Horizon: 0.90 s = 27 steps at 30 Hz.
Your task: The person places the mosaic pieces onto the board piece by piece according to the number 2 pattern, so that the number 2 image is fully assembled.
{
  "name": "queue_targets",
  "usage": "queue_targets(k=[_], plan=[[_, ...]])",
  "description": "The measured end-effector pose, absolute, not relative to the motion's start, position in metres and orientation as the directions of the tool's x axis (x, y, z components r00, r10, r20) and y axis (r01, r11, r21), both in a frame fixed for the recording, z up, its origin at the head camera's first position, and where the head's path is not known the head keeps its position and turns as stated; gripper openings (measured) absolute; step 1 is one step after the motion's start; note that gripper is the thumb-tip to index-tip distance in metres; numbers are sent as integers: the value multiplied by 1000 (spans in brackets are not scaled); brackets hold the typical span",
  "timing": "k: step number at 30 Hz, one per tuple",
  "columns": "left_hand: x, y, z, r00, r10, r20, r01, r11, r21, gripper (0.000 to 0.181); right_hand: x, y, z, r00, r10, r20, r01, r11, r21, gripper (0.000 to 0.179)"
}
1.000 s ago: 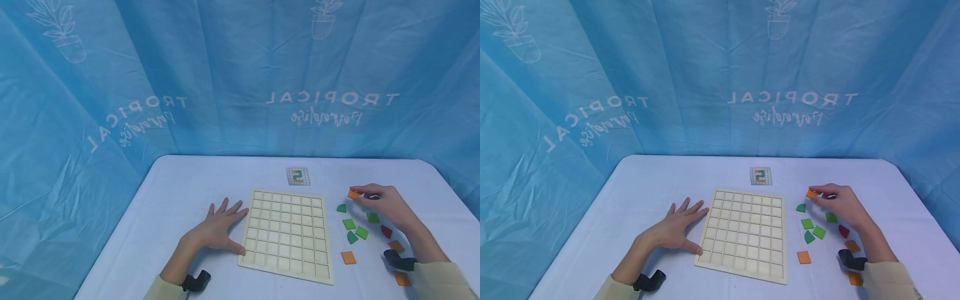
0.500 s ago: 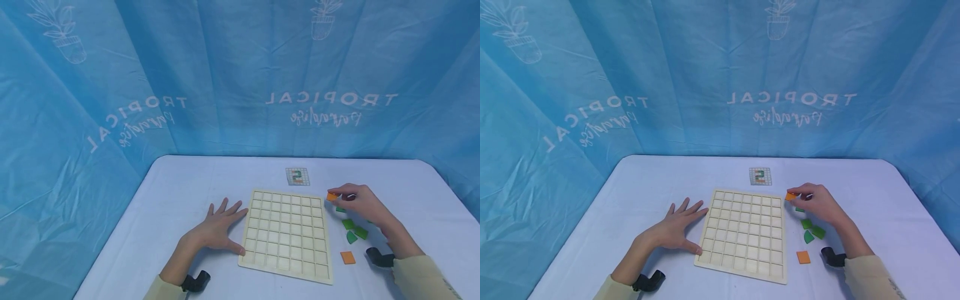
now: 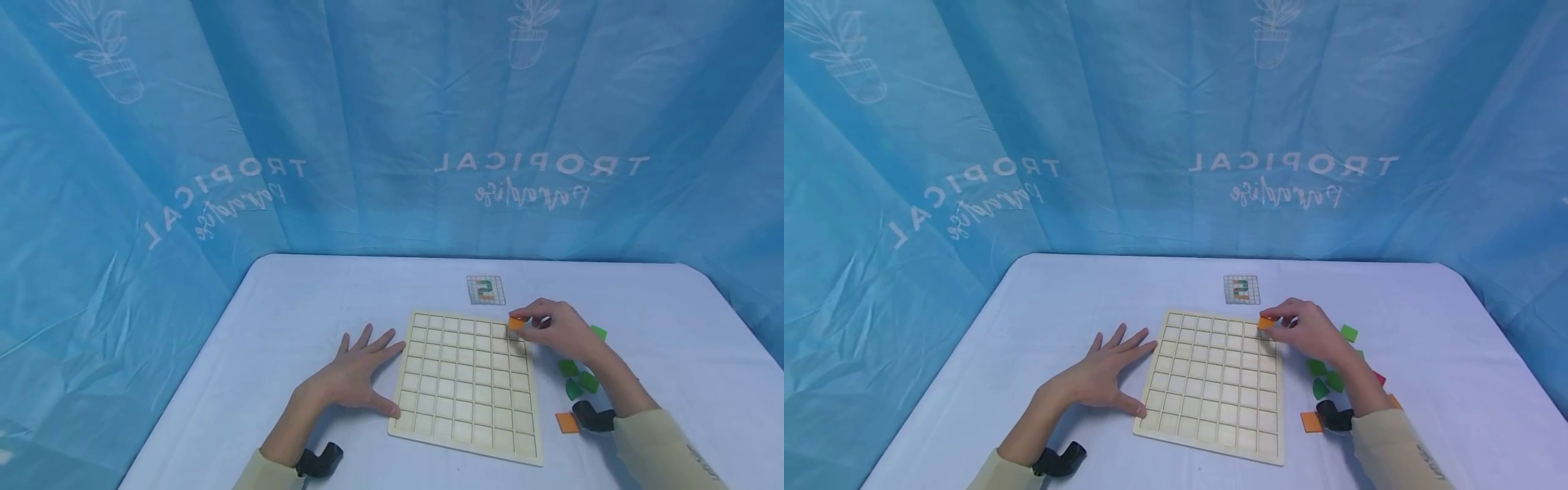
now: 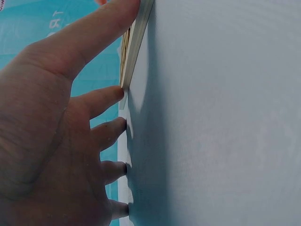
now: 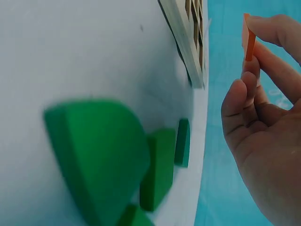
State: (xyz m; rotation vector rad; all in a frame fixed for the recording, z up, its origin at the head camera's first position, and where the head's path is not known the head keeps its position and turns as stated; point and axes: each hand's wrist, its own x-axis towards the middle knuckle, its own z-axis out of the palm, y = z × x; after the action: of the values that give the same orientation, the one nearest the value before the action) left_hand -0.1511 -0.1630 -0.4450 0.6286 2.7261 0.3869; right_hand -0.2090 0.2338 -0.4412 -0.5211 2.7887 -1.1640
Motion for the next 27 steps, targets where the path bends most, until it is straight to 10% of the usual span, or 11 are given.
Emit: queue_targets(k=[27], plan=[[-152, -163, -446, -847, 483, -221, 397, 853, 339, 116, -218, 171, -438, -877, -479, 30, -339, 574, -745, 31]])
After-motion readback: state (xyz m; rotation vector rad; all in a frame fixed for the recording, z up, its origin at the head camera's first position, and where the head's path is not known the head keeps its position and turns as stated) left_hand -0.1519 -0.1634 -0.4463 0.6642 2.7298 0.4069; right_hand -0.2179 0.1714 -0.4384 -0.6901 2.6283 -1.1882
